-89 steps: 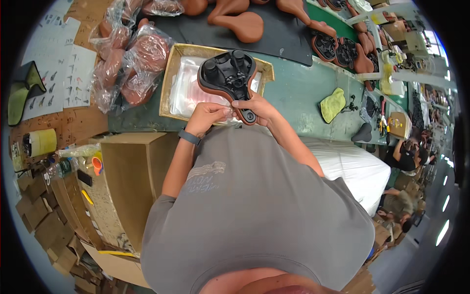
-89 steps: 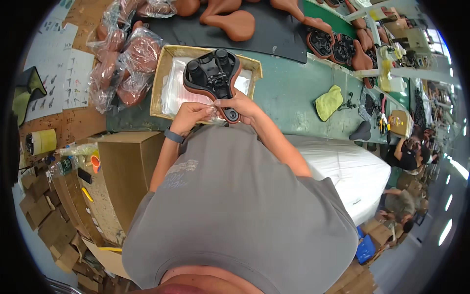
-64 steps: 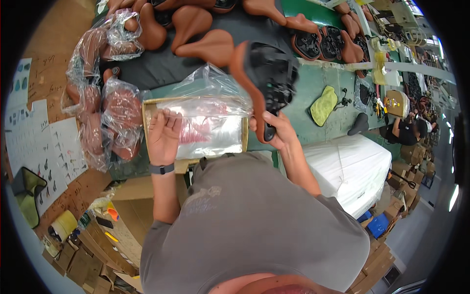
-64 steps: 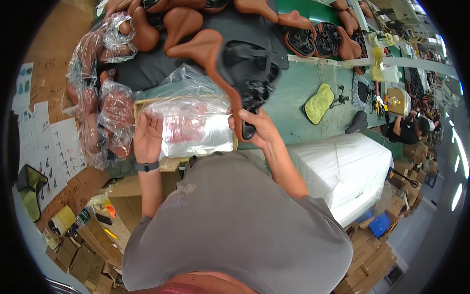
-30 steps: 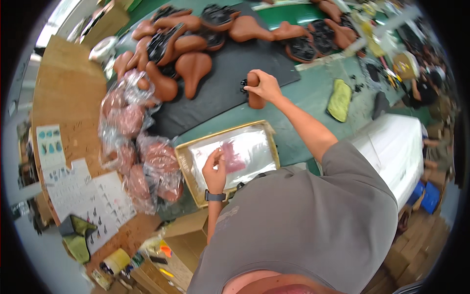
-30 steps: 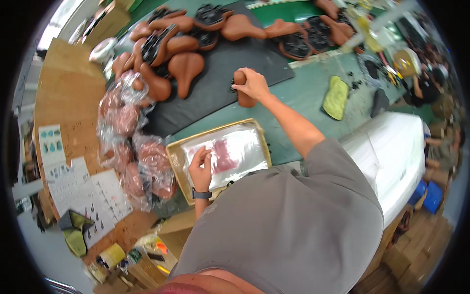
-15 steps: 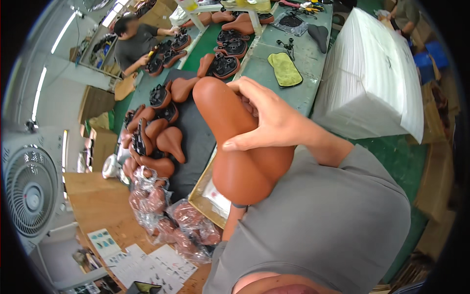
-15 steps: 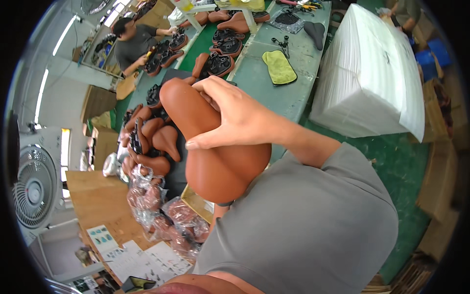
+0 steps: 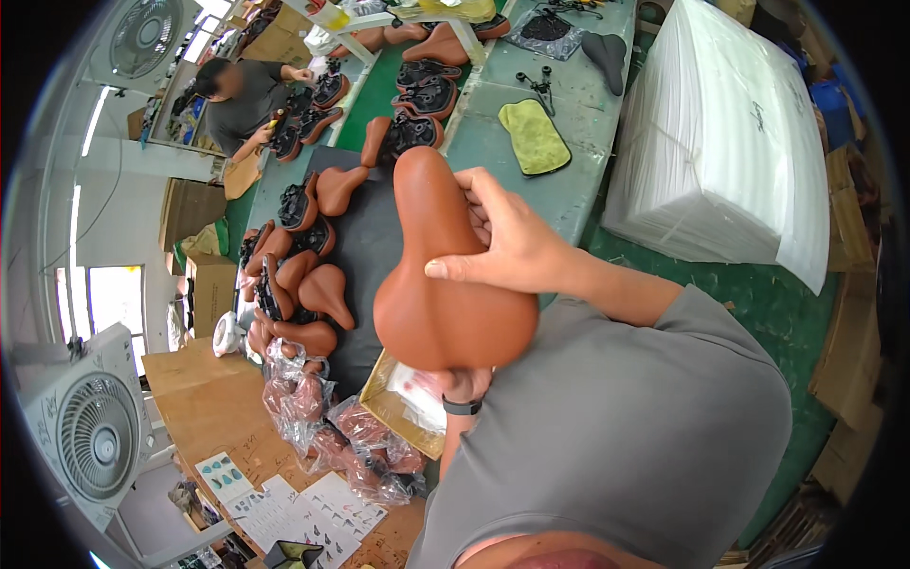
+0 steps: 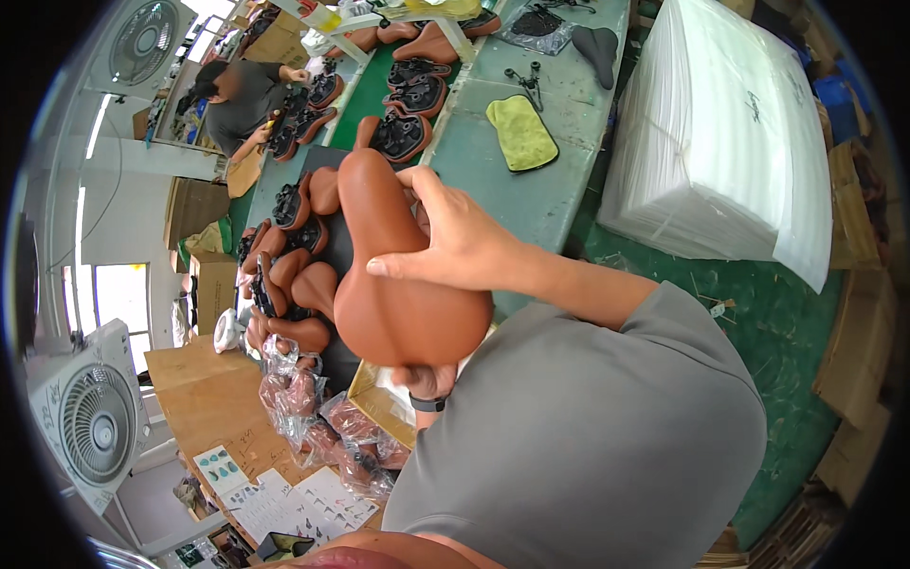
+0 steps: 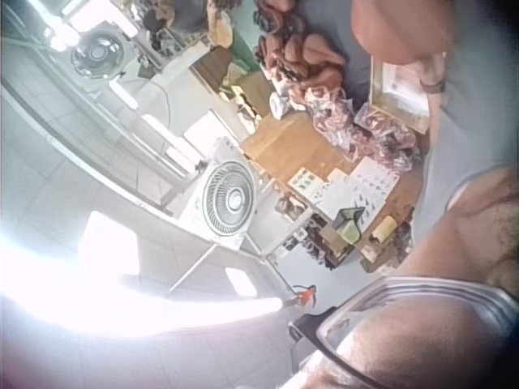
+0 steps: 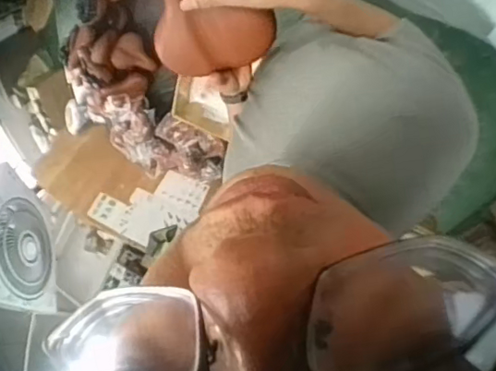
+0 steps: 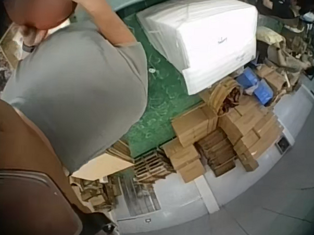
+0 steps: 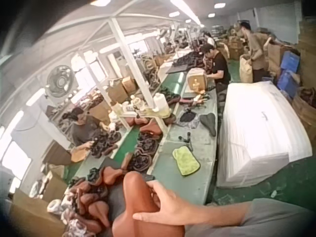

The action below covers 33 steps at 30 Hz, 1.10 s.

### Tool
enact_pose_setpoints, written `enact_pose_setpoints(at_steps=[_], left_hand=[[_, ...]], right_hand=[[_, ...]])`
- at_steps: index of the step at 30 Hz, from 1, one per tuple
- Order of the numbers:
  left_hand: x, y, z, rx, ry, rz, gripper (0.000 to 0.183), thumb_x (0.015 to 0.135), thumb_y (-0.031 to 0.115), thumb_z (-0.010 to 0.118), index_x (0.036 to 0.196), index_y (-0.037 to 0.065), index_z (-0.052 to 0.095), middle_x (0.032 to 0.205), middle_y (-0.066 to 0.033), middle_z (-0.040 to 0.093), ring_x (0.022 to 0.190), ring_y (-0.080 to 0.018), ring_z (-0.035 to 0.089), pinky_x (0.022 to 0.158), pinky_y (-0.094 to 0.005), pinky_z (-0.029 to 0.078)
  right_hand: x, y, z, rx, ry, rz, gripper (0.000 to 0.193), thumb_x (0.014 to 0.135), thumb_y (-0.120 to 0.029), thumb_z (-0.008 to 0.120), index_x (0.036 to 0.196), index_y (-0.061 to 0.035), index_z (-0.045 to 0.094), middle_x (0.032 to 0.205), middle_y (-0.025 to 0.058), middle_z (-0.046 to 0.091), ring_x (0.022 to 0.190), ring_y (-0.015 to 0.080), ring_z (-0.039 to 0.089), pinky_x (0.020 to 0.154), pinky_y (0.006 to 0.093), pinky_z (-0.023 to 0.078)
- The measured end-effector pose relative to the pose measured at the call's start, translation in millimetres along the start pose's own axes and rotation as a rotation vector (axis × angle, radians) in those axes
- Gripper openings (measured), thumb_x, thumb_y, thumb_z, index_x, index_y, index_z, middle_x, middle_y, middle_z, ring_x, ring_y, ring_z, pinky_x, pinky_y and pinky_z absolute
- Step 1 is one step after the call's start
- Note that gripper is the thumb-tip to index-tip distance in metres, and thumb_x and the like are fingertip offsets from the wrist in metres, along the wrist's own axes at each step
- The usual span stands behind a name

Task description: Packing bicycle seats into plastic bags at a factory workbench.

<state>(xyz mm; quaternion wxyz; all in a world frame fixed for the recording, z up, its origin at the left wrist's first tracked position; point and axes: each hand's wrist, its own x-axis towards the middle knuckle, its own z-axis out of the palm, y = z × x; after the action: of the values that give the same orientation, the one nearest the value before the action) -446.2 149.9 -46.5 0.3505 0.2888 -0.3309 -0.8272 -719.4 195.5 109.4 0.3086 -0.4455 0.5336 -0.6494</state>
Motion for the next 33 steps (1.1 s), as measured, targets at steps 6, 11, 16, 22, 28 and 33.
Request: enact_pose_setpoints(at_steps=[6, 11, 16, 22, 28, 33], left_hand=[[46.9, -30.2, 44.6, -0.153, 0.141, -0.069, 0.08, 0.093, 0.013, 0.079, 0.162, 0.001, 0.041, 0.162, -0.0141, 0.053, 0.15, -0.0333, 0.053, 0.129, -0.0569, 0.043], [111.3, -98.4, 34.8, 0.007, 0.226, -0.24, 0.077, 0.096, 0.017, 0.077, 0.164, 0.006, 0.041, 0.161, -0.0126, 0.055, 0.15, -0.0335, 0.053, 0.125, -0.0594, 0.046], [168.4, -200.0, -6.9, -0.331, 0.459, -0.4, 0.073, 0.098, 0.022, 0.078, 0.162, 0.009, 0.045, 0.161, -0.0093, 0.056, 0.149, -0.0347, 0.054, 0.121, -0.0592, 0.048], [228.5, -268.7, -25.0, -0.191, 0.602, -0.528, 0.076, 0.098, 0.022, 0.082, 0.162, 0.007, 0.046, 0.16, -0.0102, 0.057, 0.15, -0.0313, 0.052, 0.123, -0.0512, 0.043], [256.6, -197.1, 50.8, 0.884, 0.528, -0.073, 0.094, 0.099, 0.022, 0.082, 0.17, -0.008, 0.027, 0.171, -0.0271, 0.041, 0.159, -0.0356, 0.041, 0.132, -0.0456, 0.03], [299.6, -119.0, 122.0, 0.68, 0.138, 0.074, 0.09, 0.106, 0.032, 0.076, 0.173, 0.0, 0.026, 0.175, -0.0244, 0.035, 0.163, -0.0345, 0.036, 0.131, -0.0471, 0.033]], right_hand=[[77.2, 223.8, -135.5, 0.099, -0.008, 0.457, 0.052, 0.103, -0.036, 0.079, 0.14, -0.0013, 0.067, 0.117, 0.01, 0.077, 0.095, 0.0166, 0.073, 0.081, 0.0327, 0.06], [98.1, 503.8, -292.2, -0.75, 0.48, 0.579, 0.063, 0.094, -0.042, 0.082, 0.137, 0.0017, 0.067, 0.117, 0.0212, 0.078, 0.103, 0.0426, 0.076, 0.092, 0.0495, 0.061], [151.2, 558.7, -259.2, -1.101, 0.419, 0.763, 0.063, 0.092, -0.036, 0.085, 0.133, 0.005, 0.061, 0.127, 0.0324, 0.073, 0.109, 0.0481, 0.074, 0.095, 0.0534, 0.061], [188.2, 579.3, -306.6, -0.222, 0.249, 1.005, 0.062, 0.091, -0.015, 0.084, 0.144, 0.0035, 0.058, 0.125, 0.0184, 0.076, 0.108, 0.0332, 0.077, 0.096, 0.0465, 0.061], [171.4, 412.4, -287.3, 0.3, 0.069, 0.708, 0.059, 0.093, 0.001, 0.073, 0.15, -0.0003, 0.058, 0.139, 0.0121, 0.071, 0.12, 0.0229, 0.071, 0.101, 0.04, 0.058], [156.6, 225.1, -260.2, 0.684, -0.129, 0.671, 0.067, 0.094, 0.0, 0.073, 0.157, -0.0016, 0.052, 0.146, 0.0126, 0.067, 0.131, 0.0242, 0.068, 0.11, 0.0407, 0.056]])
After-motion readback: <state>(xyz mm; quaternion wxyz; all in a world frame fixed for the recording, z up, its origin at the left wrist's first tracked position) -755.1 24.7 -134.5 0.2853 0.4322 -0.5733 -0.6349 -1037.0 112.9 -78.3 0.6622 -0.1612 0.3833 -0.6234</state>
